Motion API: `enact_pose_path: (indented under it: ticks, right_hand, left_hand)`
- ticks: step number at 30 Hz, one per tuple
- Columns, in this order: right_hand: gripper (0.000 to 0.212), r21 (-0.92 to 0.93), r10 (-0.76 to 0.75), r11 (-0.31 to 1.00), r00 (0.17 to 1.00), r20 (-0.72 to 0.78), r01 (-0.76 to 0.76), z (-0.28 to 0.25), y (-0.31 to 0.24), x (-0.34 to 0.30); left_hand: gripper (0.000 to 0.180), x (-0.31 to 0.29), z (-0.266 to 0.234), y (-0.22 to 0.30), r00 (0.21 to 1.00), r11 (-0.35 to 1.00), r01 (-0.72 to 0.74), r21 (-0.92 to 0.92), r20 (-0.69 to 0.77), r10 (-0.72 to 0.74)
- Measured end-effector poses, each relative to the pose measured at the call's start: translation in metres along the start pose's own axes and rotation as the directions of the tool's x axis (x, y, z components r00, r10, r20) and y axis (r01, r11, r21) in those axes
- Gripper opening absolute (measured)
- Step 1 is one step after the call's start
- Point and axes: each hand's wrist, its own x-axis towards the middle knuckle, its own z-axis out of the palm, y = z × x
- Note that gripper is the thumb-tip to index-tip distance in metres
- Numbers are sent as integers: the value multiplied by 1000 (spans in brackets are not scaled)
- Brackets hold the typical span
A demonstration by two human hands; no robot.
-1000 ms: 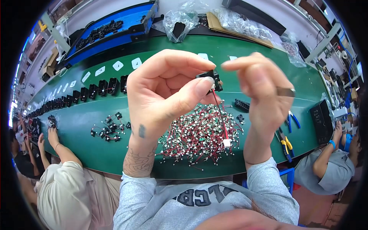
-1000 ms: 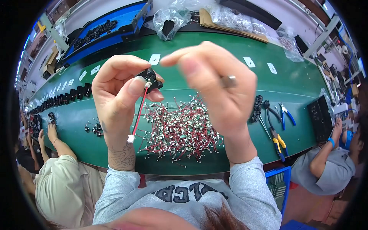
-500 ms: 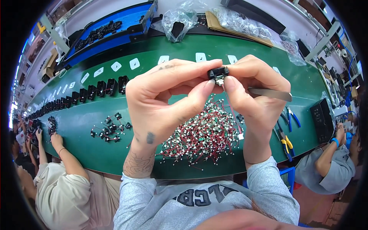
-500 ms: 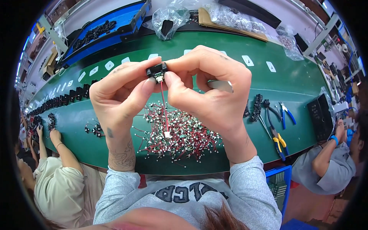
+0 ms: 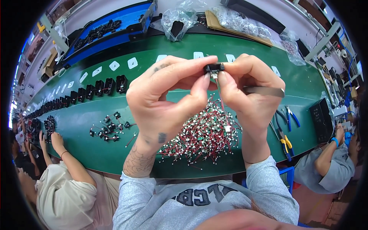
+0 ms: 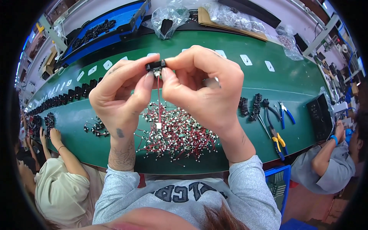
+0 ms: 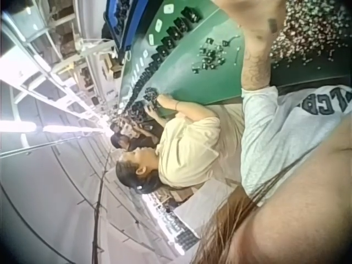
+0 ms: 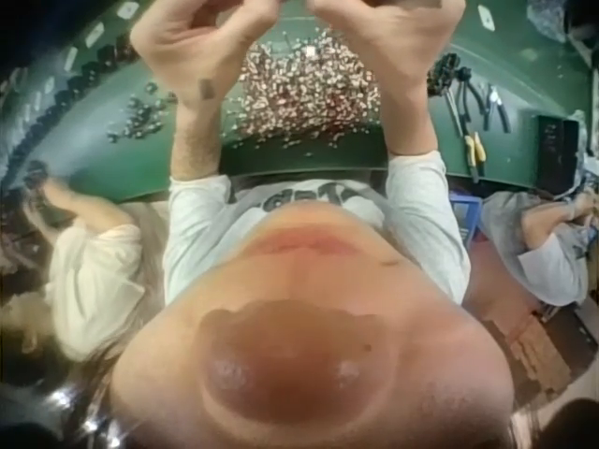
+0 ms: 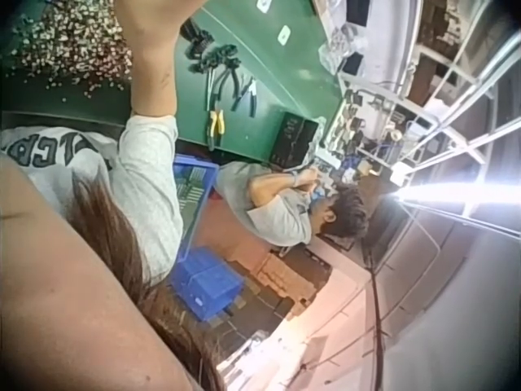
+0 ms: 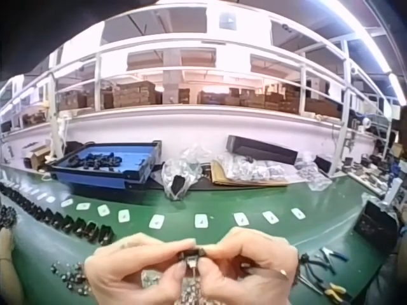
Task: The person assembles small electronic components by inserting pins and wires into plastic housings, using tweezers to manipulate the small parts.
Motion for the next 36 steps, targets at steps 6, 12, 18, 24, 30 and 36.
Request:
enact_pose_path:
  ticks: [6, 12, 18, 24, 30, 36]
  right_hand:
    - [14, -33, 63, 998, 997, 37, -62, -3, -3, 6]
    - [17, -147, -54, 986, 984, 168, 80, -13, 1, 9]
    - [11, 22, 66, 997, 990, 121, -69, -10, 7, 6]
    - [14, 83, 130, 986, 979, 160, -144, -8, 8, 15]
    - [19, 175, 95, 977, 981, 171, -125, -9, 11, 18]
    - [17, 123, 66, 988, 978, 197, -92, -15, 5, 18]
  left_hand:
    - [34, 2, 2, 3, 999, 998, 48, -43, -4, -48]
    - [34, 1, -1, 2, 999, 995, -13, 98, 42, 9]
    - [34, 0, -2, 2, 997, 996, 9, 85, 80, -16]
    - [33, 7, -4, -4, 996, 995, 91, -31, 13, -91]
    - [30, 8, -9, -3, 964, 925, 248, -287, -18, -264]
    - [30, 3, -8, 6, 968, 953, 231, -197, -56, -246]
